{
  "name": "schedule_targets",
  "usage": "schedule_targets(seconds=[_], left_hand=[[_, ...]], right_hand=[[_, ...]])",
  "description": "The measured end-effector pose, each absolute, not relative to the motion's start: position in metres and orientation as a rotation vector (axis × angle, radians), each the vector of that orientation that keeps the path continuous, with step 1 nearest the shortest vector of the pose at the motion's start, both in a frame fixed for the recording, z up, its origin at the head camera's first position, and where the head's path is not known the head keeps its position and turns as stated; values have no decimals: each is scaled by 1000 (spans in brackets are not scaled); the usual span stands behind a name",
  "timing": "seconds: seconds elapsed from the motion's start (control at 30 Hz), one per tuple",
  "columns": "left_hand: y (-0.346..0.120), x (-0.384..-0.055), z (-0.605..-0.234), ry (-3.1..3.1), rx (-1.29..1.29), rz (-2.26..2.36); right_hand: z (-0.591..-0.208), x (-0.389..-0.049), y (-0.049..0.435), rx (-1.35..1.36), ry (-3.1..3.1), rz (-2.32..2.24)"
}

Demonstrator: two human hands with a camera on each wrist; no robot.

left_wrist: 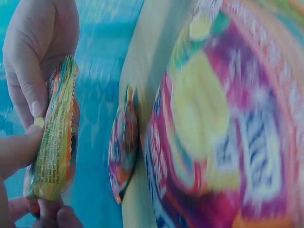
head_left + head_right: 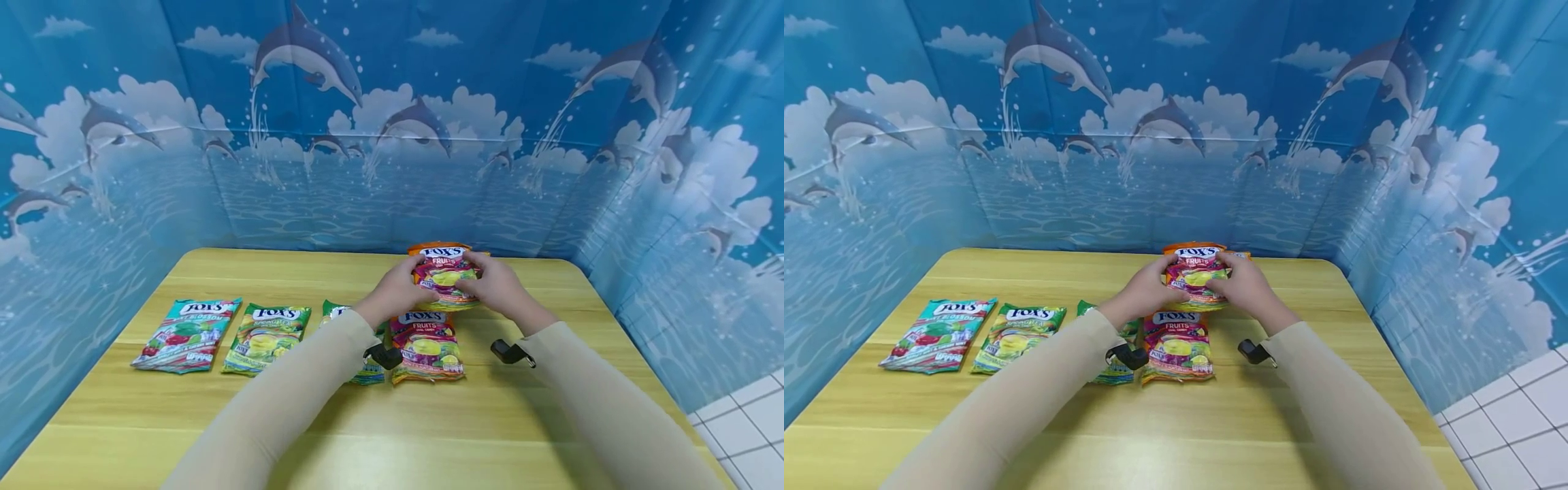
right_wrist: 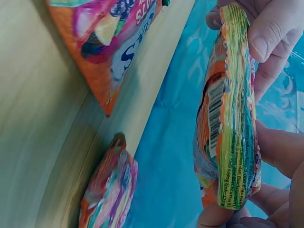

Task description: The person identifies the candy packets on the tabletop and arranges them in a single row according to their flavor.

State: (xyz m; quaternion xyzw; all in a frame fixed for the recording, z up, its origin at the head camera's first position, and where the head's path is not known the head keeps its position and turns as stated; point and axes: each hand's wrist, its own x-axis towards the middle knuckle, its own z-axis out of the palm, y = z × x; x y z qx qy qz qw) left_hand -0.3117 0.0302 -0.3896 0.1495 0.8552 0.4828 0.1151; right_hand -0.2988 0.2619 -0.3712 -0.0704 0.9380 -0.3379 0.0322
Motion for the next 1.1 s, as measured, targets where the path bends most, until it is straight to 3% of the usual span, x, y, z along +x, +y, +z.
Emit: schedule_targets(seconds=[1.1], left_hand=[[106, -251, -414, 2583, 668, 832]], right_hand=[[-388, -234, 338, -180, 2786, -679]])
